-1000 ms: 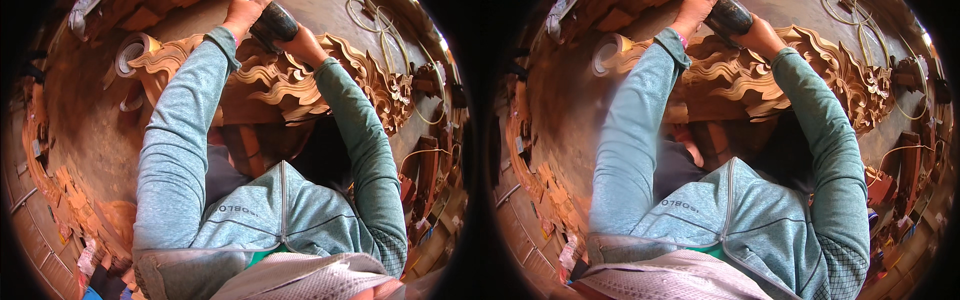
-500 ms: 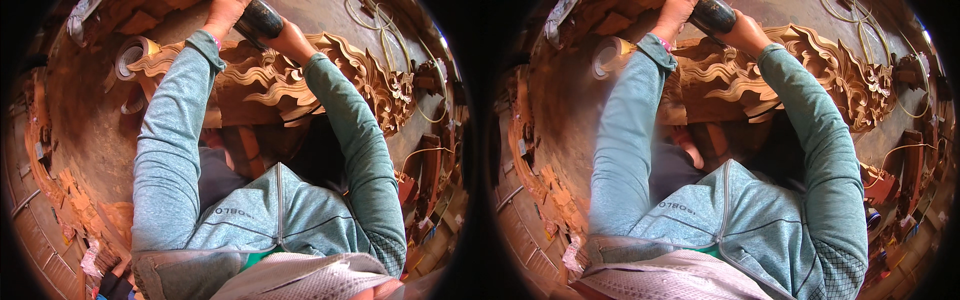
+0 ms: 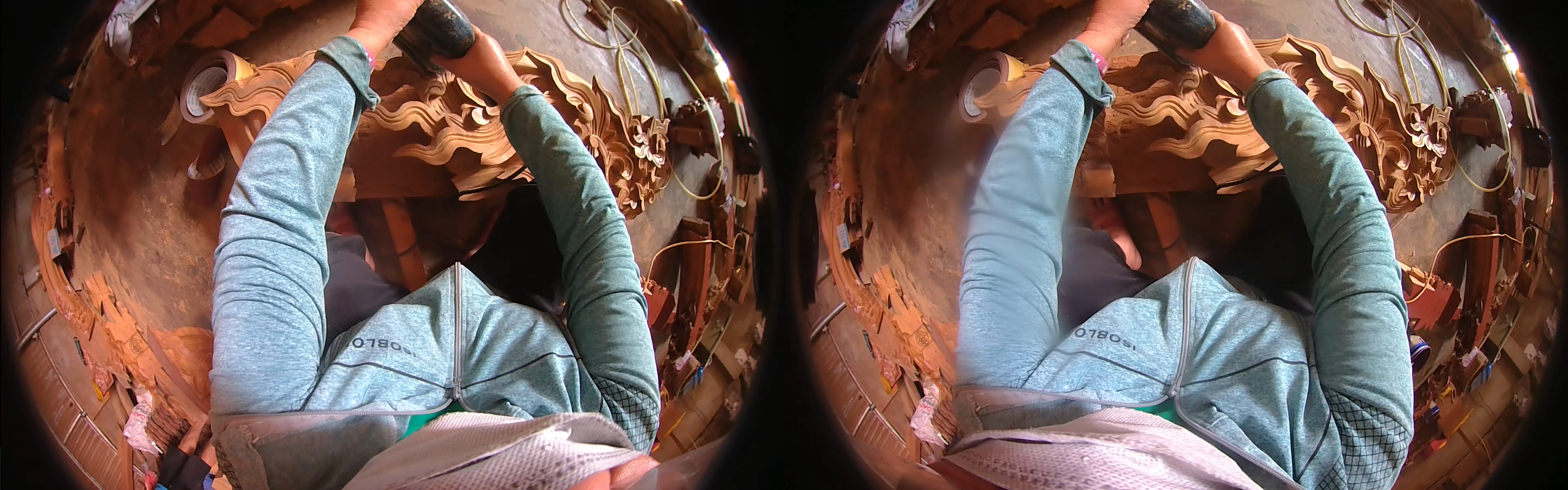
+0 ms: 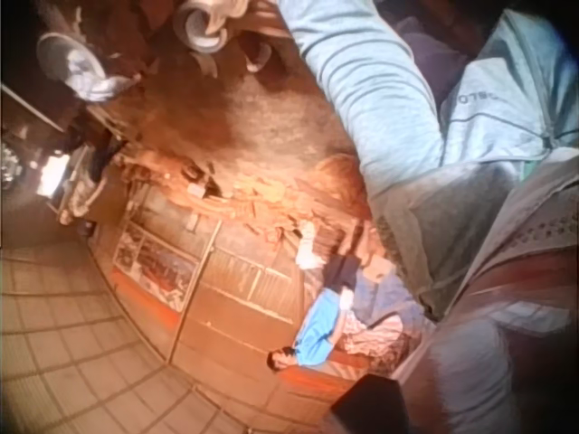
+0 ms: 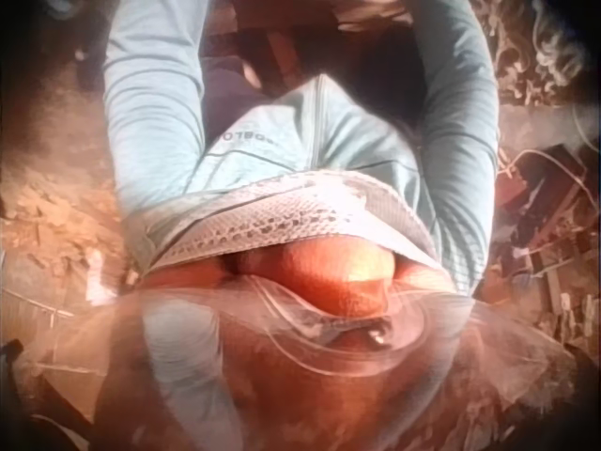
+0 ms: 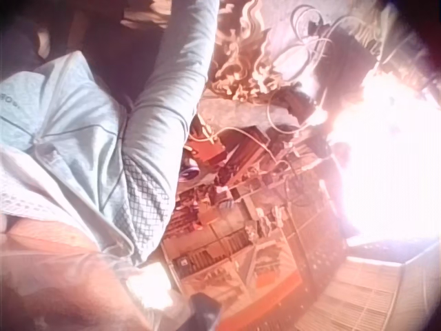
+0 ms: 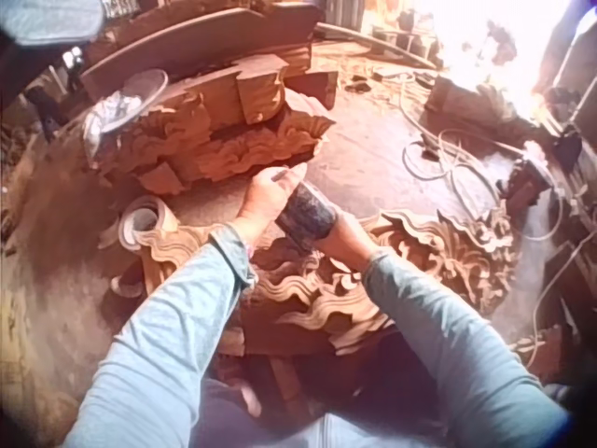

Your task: The person applies glue to a carved wooden panel and uses a hammer to tap and secure the pieces into place. The person works on a large ornate wooden panel, repeatedly applying adhesive and hammering sections to assemble the carving.

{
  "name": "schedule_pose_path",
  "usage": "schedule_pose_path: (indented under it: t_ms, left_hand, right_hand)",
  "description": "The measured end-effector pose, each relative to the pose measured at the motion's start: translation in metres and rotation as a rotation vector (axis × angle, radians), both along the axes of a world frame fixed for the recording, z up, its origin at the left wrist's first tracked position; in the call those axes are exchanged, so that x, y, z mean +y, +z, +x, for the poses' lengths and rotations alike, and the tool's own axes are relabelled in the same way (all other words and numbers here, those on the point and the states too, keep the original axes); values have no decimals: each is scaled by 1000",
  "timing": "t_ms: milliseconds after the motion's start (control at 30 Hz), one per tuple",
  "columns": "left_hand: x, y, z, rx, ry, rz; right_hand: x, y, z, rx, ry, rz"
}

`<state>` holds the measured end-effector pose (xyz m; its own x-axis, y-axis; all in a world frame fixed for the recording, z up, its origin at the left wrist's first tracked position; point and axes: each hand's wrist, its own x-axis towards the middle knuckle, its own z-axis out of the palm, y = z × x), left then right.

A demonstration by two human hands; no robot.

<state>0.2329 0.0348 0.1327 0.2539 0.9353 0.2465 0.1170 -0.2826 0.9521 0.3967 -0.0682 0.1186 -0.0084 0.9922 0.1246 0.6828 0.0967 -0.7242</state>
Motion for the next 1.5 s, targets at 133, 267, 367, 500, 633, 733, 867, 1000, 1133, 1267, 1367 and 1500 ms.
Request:
schedule_pose_path:
  t_ms: [133,267,367,500,633,733,867,1000,1133,1267,1367,1500]
  left_hand:
    - [-13,-3,7,-20,33,-74]
    - [-14,1,23,-63,46,6]
    - [-8,-2,17,-29,63,56]
    - [-6,3,8,-52,-34,-111]
    - [-13,2,21,-37,5,-36]
    - [-14,3,32,-44,11,-25]
    - [-18,11,37,-17,30,-38]
    - [-11,6,26,-59,-17,-85]
    - [-13,8,35,-14,-17,-55]
    - [-15,8,49,42,81,28]
    - [-16,12,46,34,46,-34]
    - [-12,2,31,-104,-27,-76]
  right_hand:
    - [-3,-2,12,-36,-8,-42]
    - [3,-11,35,-25,52,54]
    - [5,-12,28,-56,38,1]
    - [3,-8,19,-68,16,-107]
    - [0,-9,32,-30,45,9]
    - [5,-8,49,-53,72,6]
    - [7,-13,57,-12,91,-5]
    - [4,-9,42,-53,49,-43]
    - [3,-9,53,10,74,87]
    - [10,-6,68,23,70,-43]
    - [6,-6,68,110,46,-187]
    - [1,-6,46,-88,51,39]
